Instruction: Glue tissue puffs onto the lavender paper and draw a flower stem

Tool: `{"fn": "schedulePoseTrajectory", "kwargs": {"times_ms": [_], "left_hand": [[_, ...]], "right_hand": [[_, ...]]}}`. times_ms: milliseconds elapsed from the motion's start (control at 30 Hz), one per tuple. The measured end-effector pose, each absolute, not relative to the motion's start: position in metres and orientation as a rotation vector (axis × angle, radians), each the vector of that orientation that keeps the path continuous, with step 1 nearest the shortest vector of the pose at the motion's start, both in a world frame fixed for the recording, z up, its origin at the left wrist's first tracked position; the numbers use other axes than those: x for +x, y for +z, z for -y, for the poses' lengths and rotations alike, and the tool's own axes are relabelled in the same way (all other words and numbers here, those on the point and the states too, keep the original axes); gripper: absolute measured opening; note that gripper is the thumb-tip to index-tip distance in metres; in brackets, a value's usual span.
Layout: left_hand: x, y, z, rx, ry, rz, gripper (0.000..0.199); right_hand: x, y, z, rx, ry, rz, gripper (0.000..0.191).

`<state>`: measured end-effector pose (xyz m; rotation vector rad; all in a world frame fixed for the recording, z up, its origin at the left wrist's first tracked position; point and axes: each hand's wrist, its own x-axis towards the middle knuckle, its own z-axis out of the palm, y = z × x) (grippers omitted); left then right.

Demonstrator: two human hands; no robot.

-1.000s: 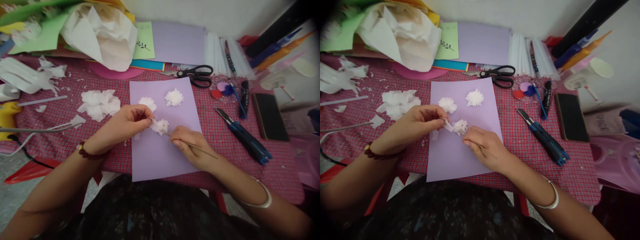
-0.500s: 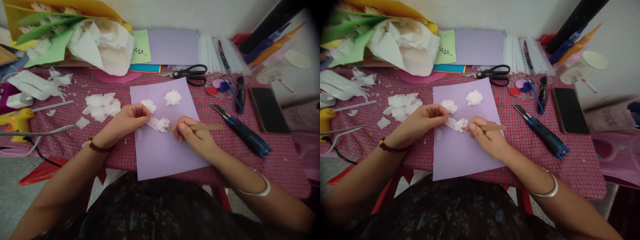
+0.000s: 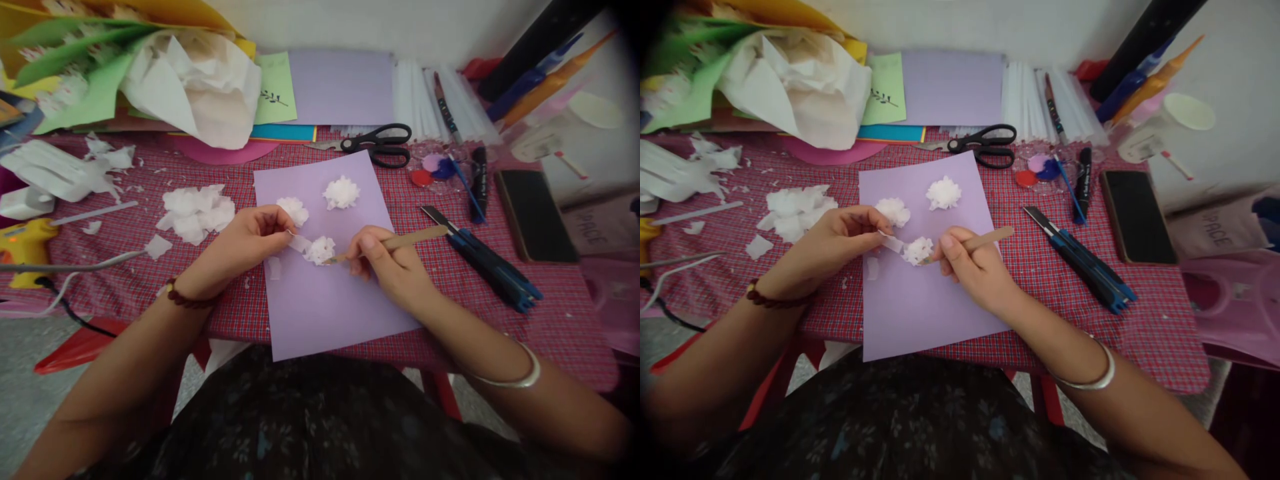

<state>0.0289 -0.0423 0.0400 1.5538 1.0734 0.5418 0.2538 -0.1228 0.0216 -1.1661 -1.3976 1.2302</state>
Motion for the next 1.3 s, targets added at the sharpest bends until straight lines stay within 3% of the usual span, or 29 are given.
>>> {"fn": "schedulePoseTrajectory", "kwargs": {"times_ms": [300,500,567,767,1000,1300], "left_hand": [[0.03,0.043,0.045,1.553,0.562,-1.043,0.006],[0.03,0.045,0.05,1.508,0.592,-0.98,0.019],[0.033,0.048,0.057,1.531,0.499,-0.943,0.016],[0.048,0.039,0.077,2.092,0.387,-0.812,0.01],[0.057,0.023,0.073,2.215,0.55,-0.944,0.014],[0.059,0.02,0.072,2.101,0.587,-0.975,0.013]], "right_hand": [[0.25,0.022,0.118,-1.128,1.292,1.586,0.03],[0.259,0.022,0.115,-1.144,1.313,1.308,0.033],[0.263,0.02,0.113,-1.139,1.279,1.195,0.033],[0.269,0.026,0.112,-1.139,1.22,1.127,0.03],[0.27,0.032,0.118,-1.15,1.351,1.321,0.038],[0.266,0.026,0.118,-1.164,1.255,1.556,0.03]]}}
